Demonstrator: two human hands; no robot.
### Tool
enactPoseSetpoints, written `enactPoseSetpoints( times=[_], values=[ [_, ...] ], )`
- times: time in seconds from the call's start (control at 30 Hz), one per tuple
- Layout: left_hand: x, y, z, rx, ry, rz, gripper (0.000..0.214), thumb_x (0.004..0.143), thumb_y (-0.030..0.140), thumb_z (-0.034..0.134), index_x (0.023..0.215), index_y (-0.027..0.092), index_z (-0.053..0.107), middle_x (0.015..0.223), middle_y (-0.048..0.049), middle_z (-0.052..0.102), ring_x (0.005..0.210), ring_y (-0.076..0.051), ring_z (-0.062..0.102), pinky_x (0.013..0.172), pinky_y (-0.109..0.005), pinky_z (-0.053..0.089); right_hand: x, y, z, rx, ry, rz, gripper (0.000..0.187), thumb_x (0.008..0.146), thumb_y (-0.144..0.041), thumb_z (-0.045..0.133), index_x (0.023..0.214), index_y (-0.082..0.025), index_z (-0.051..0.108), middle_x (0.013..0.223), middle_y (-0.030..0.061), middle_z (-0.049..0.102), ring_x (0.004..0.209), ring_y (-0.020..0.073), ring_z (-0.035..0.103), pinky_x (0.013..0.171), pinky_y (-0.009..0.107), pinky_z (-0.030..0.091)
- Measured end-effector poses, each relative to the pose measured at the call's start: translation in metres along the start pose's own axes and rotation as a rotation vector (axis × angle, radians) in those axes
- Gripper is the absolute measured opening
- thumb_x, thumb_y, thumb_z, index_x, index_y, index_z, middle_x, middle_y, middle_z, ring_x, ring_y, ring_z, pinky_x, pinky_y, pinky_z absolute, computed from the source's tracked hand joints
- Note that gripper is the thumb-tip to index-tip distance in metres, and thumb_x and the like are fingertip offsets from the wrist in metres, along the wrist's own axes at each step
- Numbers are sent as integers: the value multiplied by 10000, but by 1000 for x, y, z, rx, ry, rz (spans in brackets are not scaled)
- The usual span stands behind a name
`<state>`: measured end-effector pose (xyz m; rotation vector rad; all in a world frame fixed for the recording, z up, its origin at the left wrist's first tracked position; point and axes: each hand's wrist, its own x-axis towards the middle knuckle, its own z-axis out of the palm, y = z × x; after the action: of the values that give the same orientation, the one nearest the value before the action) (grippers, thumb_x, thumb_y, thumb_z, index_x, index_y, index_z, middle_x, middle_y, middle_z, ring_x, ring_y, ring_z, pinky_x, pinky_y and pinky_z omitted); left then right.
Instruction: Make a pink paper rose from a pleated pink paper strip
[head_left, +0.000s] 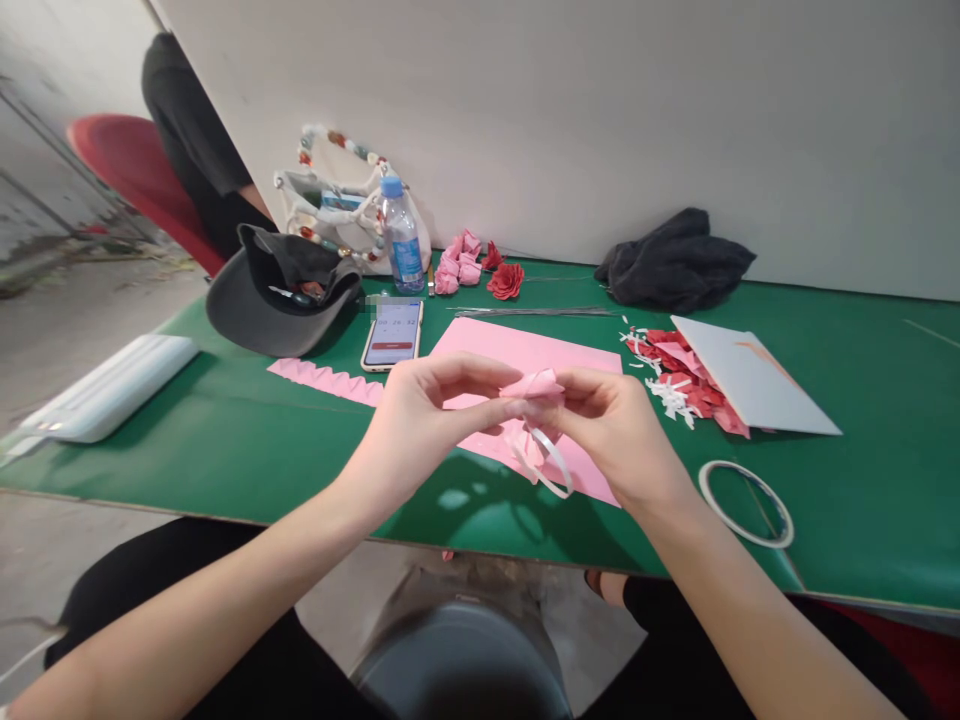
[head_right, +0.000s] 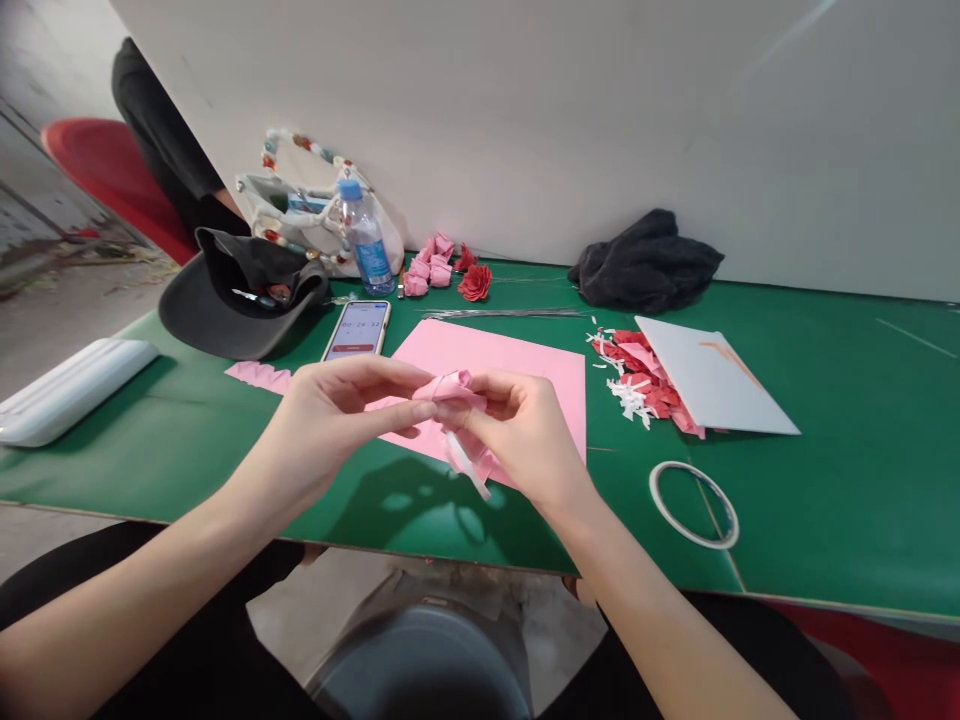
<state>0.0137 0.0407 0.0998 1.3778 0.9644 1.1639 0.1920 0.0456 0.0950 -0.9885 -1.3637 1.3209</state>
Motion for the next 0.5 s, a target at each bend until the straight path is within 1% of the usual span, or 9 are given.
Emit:
enactPoseSetpoints(
  times=[0.07,0.13,0.27,0.4,0.5],
  values=[
    [1,0,-2,-24,-18,-17,196,718,173,846,900,217,790,903,6,783,799,-155,725,665,-198,609,0,-1,0,-24,2,-18,35,748,-204,804,778,-221,794,743,-17,754,653,107,665,673,229,553],
    [1,0,-2,-29,-4,-17,205,704,166,856,892,221,798,908,2,790,824,-160,732,695,-196,608,-1,-2,-2,-42,0,-34,30,756,-225,807,783,-229,795,740,-22,751,658,106,667,677,224,552],
    [-1,2,-2,-20,-6,-15,176,749,216,833,922,226,806,1022,-19,789,900,-184,738,744,-221,609,-1,0,-5,-62,-7,-38,77,743,-247,824,811,-234,791,758,-18,750,685,120,678,673,233,551],
    [-1,6,0,32,1,35,138,789,242,803,925,217,808,929,-19,798,844,-167,739,738,-214,602,-1,1,-6,-95,-6,-60,91,733,-248,831,795,-218,771,744,-16,725,700,131,677,680,245,556],
    [-1,8,1,47,28,61,110,786,225,805,894,204,813,924,-25,801,871,-168,743,779,-205,594,-1,2,-3,-83,19,-60,133,721,-253,839,798,-206,741,778,-15,721,702,130,681,675,247,566]
  ],
)
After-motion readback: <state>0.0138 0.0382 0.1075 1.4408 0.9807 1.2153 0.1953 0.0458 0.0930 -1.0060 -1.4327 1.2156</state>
